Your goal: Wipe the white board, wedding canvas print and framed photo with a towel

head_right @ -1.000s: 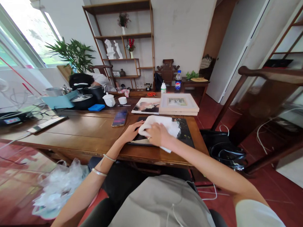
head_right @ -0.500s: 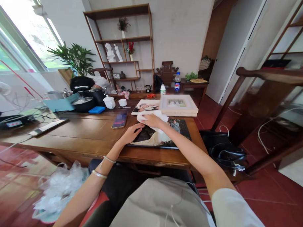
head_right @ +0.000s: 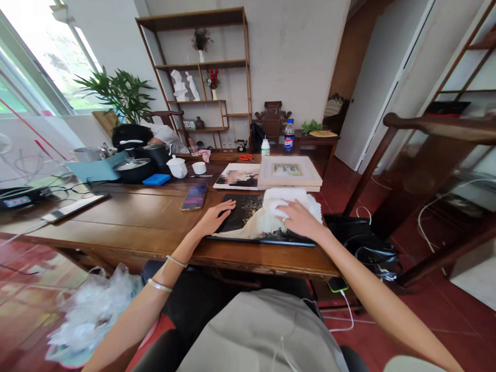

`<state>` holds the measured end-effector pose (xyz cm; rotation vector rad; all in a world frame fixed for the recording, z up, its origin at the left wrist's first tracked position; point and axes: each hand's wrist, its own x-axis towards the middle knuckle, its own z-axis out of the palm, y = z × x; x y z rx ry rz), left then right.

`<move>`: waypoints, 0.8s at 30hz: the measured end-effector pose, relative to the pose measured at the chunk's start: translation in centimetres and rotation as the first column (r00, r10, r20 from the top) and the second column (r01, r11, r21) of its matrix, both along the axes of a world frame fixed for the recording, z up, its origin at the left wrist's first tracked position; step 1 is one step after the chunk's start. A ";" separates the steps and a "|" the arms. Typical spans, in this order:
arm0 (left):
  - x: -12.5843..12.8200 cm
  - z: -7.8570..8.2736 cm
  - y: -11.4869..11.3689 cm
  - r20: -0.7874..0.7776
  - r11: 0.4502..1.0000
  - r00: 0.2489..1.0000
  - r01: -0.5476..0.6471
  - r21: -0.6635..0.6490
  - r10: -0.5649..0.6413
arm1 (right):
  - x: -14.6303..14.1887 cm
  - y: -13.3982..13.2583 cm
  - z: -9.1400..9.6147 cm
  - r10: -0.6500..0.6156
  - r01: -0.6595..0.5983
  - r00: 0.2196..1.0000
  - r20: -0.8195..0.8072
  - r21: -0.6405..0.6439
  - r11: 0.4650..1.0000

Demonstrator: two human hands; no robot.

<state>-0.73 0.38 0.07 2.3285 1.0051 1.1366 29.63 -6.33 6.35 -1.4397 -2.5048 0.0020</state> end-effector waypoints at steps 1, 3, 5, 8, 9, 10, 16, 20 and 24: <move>0.0 0.0 0.0 -0.001 1.000 1.000 -0.001 -0.002 0.001 | -0.5 -1.5 0.1 0.044 -0.044 0.999 0.010 0.009 0.999; 0.0 0.1 -0.1 -0.006 1.000 1.000 -0.003 -0.005 0.003 | -1.7 -4.5 0.3 0.142 -0.142 0.990 0.023 -0.001 0.990; 0.0 0.1 -0.1 -0.014 1.000 1.000 -0.007 -0.008 0.007 | -2.9 -6.8 0.6 0.238 -0.237 0.971 0.021 -0.034 0.971; 0.0 0.1 -0.1 -0.019 1.000 1.000 -0.015 -0.016 0.015 | -3.9 -7.5 0.9 0.323 -0.323 0.946 -0.006 -0.057 0.945; 0.0 0.1 -0.1 -0.018 1.000 1.000 -0.016 -0.017 0.016 | -3.9 -6.8 0.9 0.330 -0.331 0.944 -0.014 -0.055 0.942; 0.0 0.1 -0.1 -0.017 1.000 1.000 -0.016 -0.016 0.015 | -3.7 -5.6 0.8 0.323 -0.323 0.946 -0.021 -0.052 0.945; -0.1 -0.1 -0.1 0.001 1.000 1.000 0.010 0.002 -0.010 | -0.9 3.5 0.5 0.073 -0.074 0.997 -0.017 -0.066 0.995; -0.1 -0.1 0.0 -0.002 1.000 1.000 0.011 0.006 -0.011 | 0.2 6.1 0.6 -0.041 0.040 0.999 -0.020 -0.065 0.997; 0.0 -0.2 0.1 -0.009 1.000 1.000 -0.010 0.015 0.010 | -0.7 3.8 0.5 0.055 -0.055 0.998 0.015 -0.025 0.998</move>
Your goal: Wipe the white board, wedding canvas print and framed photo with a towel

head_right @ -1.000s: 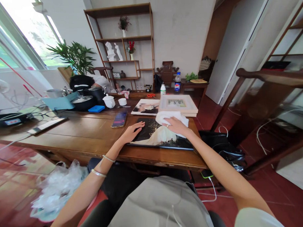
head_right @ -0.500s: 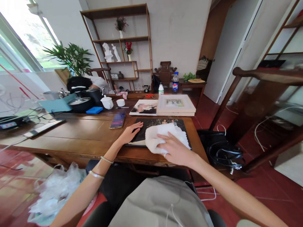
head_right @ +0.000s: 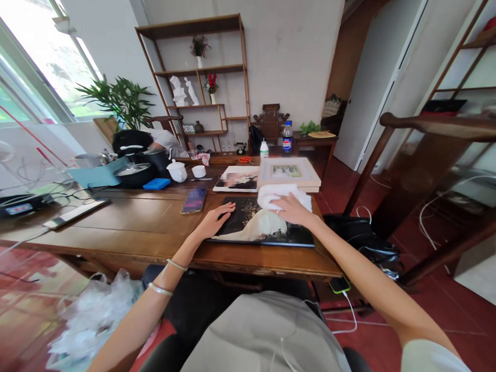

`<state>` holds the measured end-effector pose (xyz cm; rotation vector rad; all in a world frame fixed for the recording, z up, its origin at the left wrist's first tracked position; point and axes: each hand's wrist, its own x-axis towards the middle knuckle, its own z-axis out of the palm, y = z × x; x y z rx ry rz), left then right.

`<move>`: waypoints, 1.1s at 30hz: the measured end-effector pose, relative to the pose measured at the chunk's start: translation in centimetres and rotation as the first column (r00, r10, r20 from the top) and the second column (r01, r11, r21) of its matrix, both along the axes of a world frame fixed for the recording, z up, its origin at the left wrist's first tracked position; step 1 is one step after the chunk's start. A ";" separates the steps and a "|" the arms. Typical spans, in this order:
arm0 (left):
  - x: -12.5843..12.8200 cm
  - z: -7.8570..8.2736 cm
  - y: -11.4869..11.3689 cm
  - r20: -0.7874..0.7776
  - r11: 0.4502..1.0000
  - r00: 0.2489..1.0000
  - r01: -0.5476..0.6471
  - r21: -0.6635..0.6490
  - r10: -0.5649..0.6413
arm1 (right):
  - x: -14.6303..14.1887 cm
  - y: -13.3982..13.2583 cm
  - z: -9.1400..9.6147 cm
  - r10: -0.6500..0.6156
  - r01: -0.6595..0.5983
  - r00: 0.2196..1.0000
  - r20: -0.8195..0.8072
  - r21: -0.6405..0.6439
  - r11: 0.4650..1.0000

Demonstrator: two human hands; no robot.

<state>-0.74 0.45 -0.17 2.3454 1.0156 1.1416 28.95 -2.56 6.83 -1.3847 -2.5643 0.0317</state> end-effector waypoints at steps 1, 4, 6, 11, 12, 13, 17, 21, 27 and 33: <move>0.0 0.0 0.0 -0.001 1.000 1.000 -0.002 0.001 0.002 | -0.5 -1.2 0.0 0.042 -0.042 0.999 0.008 0.006 0.999; 0.0 0.0 0.0 -0.004 1.000 1.000 -0.006 0.002 0.006 | -2.0 -5.7 0.0 0.146 -0.146 0.989 0.023 -0.006 0.989; 0.0 0.0 0.0 -0.008 1.000 1.000 -0.014 0.002 0.014 | -2.8 -8.5 0.0 0.208 -0.208 0.978 0.019 -0.037 0.978; 0.0 0.2 -0.2 -0.019 1.000 1.000 -0.016 -0.005 0.016 | -3.5 -10.3 0.0 0.325 -0.325 0.946 -0.016 -0.026 0.945; 0.0 0.2 -0.2 -0.019 1.000 1.000 -0.013 -0.007 0.013 | -3.3 -9.5 -0.1 0.321 -0.321 0.947 -0.014 -0.014 0.947; 0.0 0.2 -0.2 -0.019 1.000 1.000 -0.011 -0.010 0.010 | -2.9 -8.4 -0.1 0.305 -0.305 0.952 -0.013 0.000 0.952; 0.0 0.3 -0.2 -0.009 1.000 1.000 0.005 -0.022 -0.005 | -0.6 -2.6 -0.3 0.142 -0.142 0.990 -0.005 0.014 0.990; 0.0 0.3 -0.2 0.006 1.000 1.000 0.004 -0.019 -0.004 | 1.6 1.7 -0.4 -0.102 0.102 0.995 0.015 -0.004 0.995; 0.1 0.3 -0.3 -0.005 1.000 1.000 -0.007 -0.015 0.007 | 1.5 -0.4 -0.4 -0.016 0.010 0.997 0.076 0.073 0.997; 0.1 0.3 -0.2 -0.015 1.000 1.000 -0.008 -0.014 0.008 | -0.6 -8.9 0.1 0.157 -0.162 0.984 0.089 0.045 0.986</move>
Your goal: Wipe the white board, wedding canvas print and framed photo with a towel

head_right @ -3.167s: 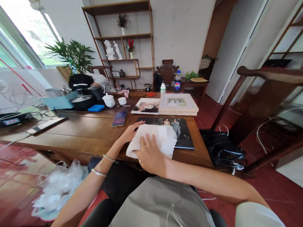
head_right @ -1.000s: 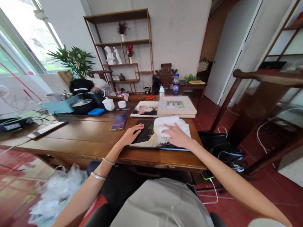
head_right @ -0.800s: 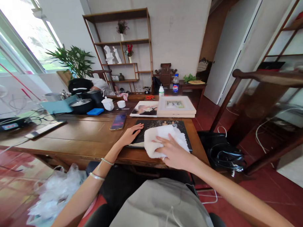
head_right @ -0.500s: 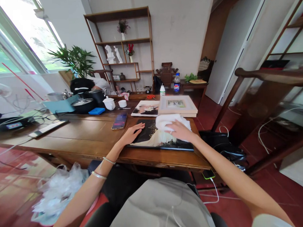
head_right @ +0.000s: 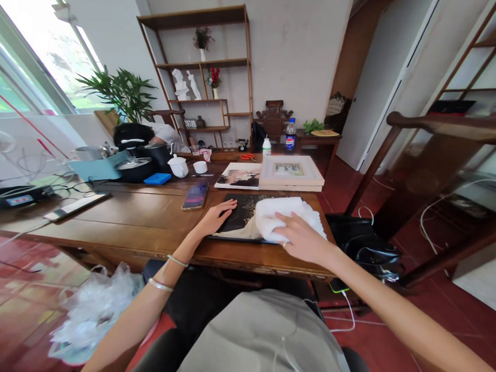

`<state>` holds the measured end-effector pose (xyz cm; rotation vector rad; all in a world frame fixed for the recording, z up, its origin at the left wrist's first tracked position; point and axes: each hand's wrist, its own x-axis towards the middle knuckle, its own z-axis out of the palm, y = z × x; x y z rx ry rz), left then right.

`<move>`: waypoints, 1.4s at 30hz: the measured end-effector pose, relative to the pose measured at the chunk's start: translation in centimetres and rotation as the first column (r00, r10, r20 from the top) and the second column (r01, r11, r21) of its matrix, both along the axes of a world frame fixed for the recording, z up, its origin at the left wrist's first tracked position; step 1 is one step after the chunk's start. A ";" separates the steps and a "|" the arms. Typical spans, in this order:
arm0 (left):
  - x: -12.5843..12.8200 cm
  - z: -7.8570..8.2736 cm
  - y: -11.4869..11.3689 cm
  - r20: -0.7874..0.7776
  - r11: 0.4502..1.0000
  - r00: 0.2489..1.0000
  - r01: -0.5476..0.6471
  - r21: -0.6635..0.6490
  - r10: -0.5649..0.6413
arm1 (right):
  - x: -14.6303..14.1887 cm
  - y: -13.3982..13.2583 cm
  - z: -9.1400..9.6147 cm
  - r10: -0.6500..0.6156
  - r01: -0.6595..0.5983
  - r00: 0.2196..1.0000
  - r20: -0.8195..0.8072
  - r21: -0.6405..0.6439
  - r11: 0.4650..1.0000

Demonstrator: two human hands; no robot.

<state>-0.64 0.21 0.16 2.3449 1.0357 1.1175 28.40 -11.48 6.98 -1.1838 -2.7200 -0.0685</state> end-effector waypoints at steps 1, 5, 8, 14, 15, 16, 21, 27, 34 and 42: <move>0.0 0.0 0.0 0.001 1.000 1.000 0.001 0.005 -0.001 | -0.3 -1.3 0.1 0.022 -0.022 1.000 -0.006 -0.016 1.000; 0.0 -0.1 0.1 0.005 1.000 1.000 0.006 0.023 -0.006 | -1.4 -3.4 0.3 0.091 -0.091 0.996 -0.003 -0.060 0.994; 0.0 -0.1 0.1 0.014 1.000 1.000 0.011 0.023 -0.011 | -1.7 -1.2 0.6 0.101 -0.100 0.995 0.010 -0.065 0.993; 0.0 0.0 0.0 0.028 1.000 1.000 0.007 -0.002 -0.007 | -2.0 7.9 0.7 -0.022 0.022 1.000 0.021 0.012 1.000; 0.0 0.0 0.0 0.029 1.000 1.000 0.008 0.000 -0.008 | -2.1 9.1 0.6 -0.062 0.061 0.998 0.027 0.020 0.998; 0.0 0.0 -0.1 0.027 1.000 1.000 0.009 0.002 -0.009 | -2.3 9.9 0.4 -0.100 0.099 0.994 0.032 0.028 0.995; 0.1 0.0 -0.1 0.006 1.000 1.000 -0.001 0.006 0.001 | -4.0 8.4 -0.3 -0.124 0.121 0.990 0.066 0.046 0.992; 0.1 0.2 -0.2 -0.021 1.000 1.000 -0.010 0.003 0.010 | -7.1 -0.7 -0.4 0.057 -0.057 0.998 0.008 -0.063 0.996; 0.1 0.6 -0.4 -0.026 1.000 1.000 0.003 -0.020 -0.003 | -7.2 1.7 -0.1 0.052 -0.052 0.999 0.001 -0.064 0.997; 0.1 0.2 -0.1 0.009 1.000 1.000 -0.008 -0.019 0.009 | -6.6 9.7 0.1 -0.209 0.204 0.974 0.081 0.069 0.976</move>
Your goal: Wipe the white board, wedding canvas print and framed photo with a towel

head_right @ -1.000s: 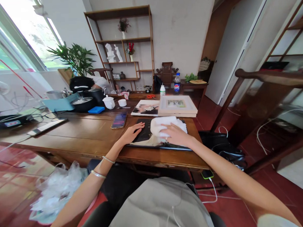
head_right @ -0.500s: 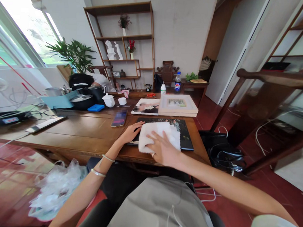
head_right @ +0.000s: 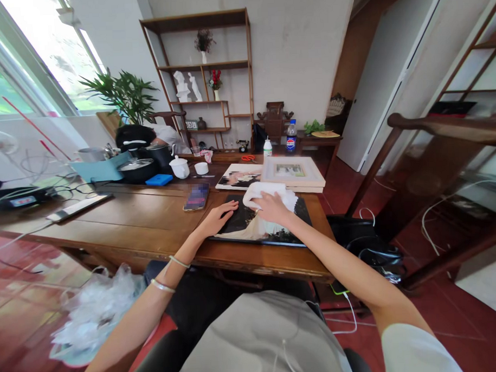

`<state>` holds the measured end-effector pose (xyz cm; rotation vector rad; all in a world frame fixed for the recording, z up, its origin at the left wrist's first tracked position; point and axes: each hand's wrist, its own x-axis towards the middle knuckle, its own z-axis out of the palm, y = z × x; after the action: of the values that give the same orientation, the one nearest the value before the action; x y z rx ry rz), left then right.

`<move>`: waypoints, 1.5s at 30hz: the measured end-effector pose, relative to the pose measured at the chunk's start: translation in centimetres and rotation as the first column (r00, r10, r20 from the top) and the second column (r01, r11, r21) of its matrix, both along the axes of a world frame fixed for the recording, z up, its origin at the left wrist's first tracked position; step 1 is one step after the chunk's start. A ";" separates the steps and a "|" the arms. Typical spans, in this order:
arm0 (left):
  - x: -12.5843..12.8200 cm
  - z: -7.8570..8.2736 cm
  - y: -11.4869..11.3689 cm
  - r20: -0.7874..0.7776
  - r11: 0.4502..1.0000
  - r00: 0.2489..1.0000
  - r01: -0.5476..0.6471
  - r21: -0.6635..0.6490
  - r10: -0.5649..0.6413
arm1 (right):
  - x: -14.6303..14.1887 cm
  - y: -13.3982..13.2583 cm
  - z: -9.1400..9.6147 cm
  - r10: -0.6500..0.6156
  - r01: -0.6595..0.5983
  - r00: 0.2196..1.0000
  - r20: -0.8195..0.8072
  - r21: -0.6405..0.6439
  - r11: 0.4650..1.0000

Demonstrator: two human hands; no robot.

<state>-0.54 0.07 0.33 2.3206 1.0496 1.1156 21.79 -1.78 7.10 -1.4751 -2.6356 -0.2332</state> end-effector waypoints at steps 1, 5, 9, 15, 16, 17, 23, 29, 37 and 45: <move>0.0 0.0 0.0 0.005 1.000 1.000 0.000 -0.003 0.000 | -0.4 -0.2 0.1 -0.017 0.017 1.000 0.010 0.001 1.000; 0.0 0.2 0.1 0.024 0.999 1.000 0.016 -0.050 -0.015 | -2.8 -3.7 -0.1 0.009 -0.010 0.999 0.049 0.019 1.000; -0.1 0.5 0.1 0.050 0.987 0.999 -0.006 -0.158 0.015 | -5.8 -8.5 -1.1 0.096 -0.100 0.994 0.057 0.078 0.992; 0.2 1.1 -0.7 0.098 0.991 0.993 -0.054 -0.122 0.066 | -6.8 -12.4 -1.4 0.302 -0.303 0.953 0.027 0.069 0.951; 0.3 1.3 -0.9 0.099 0.995 0.993 -0.052 -0.089 0.060 | -6.3 -12.5 -1.0 0.329 -0.329 0.944 0.009 0.048 0.943; 0.4 1.4 -1.1 0.094 0.997 0.994 -0.047 -0.053 0.052 | -5.8 -12.6 -0.7 0.349 -0.349 0.937 -0.012 0.021 0.937; 0.5 1.6 -1.4 0.006 0.999 0.999 -0.036 -0.003 0.036 | -1.0 -10.1 1.1 0.359 -0.391 0.911 -0.205 -0.148 0.909; 0.4 1.2 -1.1 -0.038 0.999 0.999 -0.033 0.022 0.034 | 1.5 -3.1 0.9 0.130 -0.187 0.942 -0.311 -0.162 0.969; 0.4 1.1 -1.0 -0.053 0.999 0.997 -0.046 0.028 0.047 | -3.2 3.7 1.8 0.110 -0.179 0.936 -0.334 -0.184 0.966; 0.3 1.0 -0.9 -0.061 0.998 0.997 -0.055 0.025 0.057 | -4.2 4.1 1.5 0.189 -0.269 0.923 -0.336 -0.207 0.941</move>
<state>-0.22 -0.88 1.33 2.3715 1.1365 1.0883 17.64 2.35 8.58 -1.1262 -2.6093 0.3397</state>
